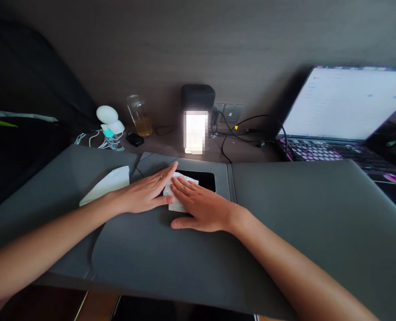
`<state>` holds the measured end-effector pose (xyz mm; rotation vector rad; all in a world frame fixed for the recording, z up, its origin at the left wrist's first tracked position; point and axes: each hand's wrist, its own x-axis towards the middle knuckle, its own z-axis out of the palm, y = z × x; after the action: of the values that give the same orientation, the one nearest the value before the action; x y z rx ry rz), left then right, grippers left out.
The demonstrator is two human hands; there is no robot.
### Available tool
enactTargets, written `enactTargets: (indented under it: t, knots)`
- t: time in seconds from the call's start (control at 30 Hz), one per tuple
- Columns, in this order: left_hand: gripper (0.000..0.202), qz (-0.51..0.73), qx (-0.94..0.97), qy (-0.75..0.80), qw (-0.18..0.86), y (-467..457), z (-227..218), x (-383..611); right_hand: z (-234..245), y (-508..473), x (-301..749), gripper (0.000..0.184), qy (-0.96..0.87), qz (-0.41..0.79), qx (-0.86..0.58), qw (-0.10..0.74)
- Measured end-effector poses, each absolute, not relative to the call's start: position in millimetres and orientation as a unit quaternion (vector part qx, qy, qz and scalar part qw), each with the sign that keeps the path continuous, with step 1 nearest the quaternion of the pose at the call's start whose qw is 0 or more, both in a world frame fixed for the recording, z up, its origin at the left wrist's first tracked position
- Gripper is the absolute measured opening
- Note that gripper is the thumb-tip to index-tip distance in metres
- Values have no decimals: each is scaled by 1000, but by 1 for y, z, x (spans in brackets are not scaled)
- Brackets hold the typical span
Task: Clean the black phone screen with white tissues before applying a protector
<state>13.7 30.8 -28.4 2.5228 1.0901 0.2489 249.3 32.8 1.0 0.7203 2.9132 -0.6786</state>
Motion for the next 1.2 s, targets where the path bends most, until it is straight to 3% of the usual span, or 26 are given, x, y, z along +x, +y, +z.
enactTargets:
  t: [0.33,0.8,0.97,1.2]
  knots:
    - [88,85,900,387,181,31,-30,15,-17,29,230,86,954,-131,258,-85]
    - [85,62,907,383,166,31,-31,12,-6,44,278,101,931,-141,337,-4]
    - [85,69,909,379,160,31,-32,12,1,33,286,116,916,-176,360,38]
    - [86,93,911,363,171,30,-27,14,3,26,275,119,928,-201,313,31]
